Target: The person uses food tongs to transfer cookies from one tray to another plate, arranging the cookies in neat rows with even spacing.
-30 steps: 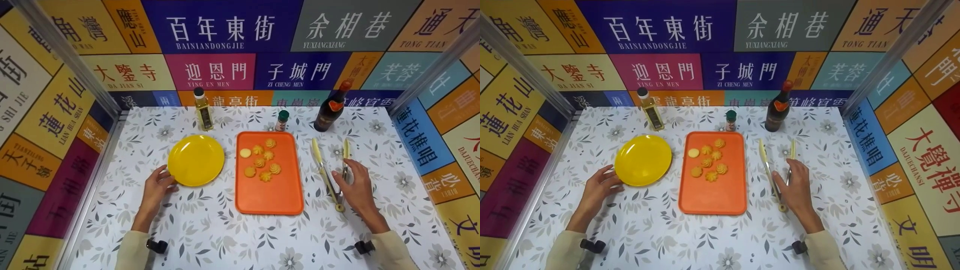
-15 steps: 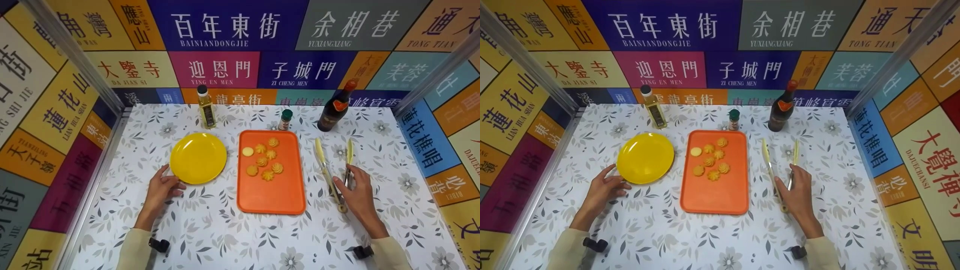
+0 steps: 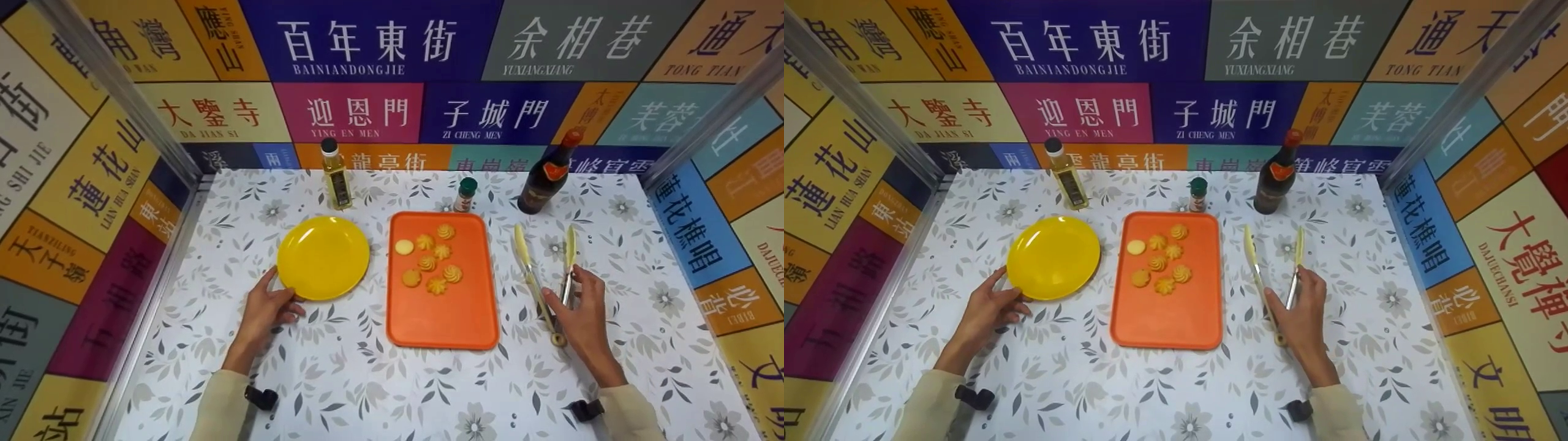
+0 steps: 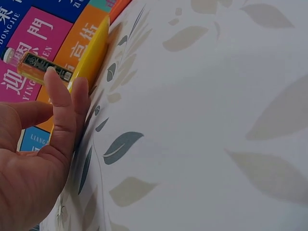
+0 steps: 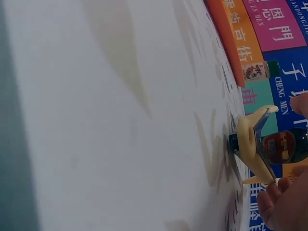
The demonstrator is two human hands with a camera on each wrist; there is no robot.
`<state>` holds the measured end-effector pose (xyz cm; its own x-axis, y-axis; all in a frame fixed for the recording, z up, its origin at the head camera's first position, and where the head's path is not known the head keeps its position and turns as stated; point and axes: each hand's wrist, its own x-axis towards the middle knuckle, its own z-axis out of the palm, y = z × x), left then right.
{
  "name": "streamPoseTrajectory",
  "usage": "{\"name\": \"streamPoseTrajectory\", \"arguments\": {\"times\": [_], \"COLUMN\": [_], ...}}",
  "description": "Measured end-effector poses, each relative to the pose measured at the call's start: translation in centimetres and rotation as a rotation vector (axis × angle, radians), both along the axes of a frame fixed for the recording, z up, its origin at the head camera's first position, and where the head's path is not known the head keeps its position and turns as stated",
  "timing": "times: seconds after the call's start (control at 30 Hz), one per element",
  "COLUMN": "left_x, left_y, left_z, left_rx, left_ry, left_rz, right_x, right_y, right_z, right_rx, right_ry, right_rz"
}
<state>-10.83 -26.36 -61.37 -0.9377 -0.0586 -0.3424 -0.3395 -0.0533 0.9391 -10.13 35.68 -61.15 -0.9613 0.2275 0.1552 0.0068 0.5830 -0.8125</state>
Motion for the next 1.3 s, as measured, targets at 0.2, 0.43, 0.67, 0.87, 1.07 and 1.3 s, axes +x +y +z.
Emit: {"name": "streamPoseTrajectory", "arguments": {"times": [0.2, 0.43, 0.67, 0.87, 1.07, 1.3], "left_x": [-0.3, -0.7, -0.6, -0.5, -0.6, -0.6], "left_y": [-0.1, 0.0, 0.1, 0.3, 0.4, 0.2], "left_z": [-0.2, -0.6, -1.0, -1.4, -1.5, -1.5], "left_rx": [0.007, 0.002, -0.008, -0.001, -0.020, -0.044], "left_ry": [-0.010, -0.006, 0.053, 0.088, 0.101, 0.105], "left_rz": [-0.001, -0.010, 0.007, 0.013, 0.012, 0.012], "right_x": [-0.2, -0.6, -0.8, -0.8, -0.6, -0.9], "right_y": [-0.1, 0.0, 0.0, -0.3, -0.8, -1.1], "right_z": [-0.5, -1.4, -2.3, -2.9, -3.0, -3.3], "right_rx": [-0.021, 0.004, 0.113, 0.159, 0.159, 0.166], "right_ry": [-0.036, -0.063, -0.068, 0.001, -0.002, -0.011], "right_rz": [-0.029, -0.037, -0.023, -0.068, -0.105, -0.131]}}
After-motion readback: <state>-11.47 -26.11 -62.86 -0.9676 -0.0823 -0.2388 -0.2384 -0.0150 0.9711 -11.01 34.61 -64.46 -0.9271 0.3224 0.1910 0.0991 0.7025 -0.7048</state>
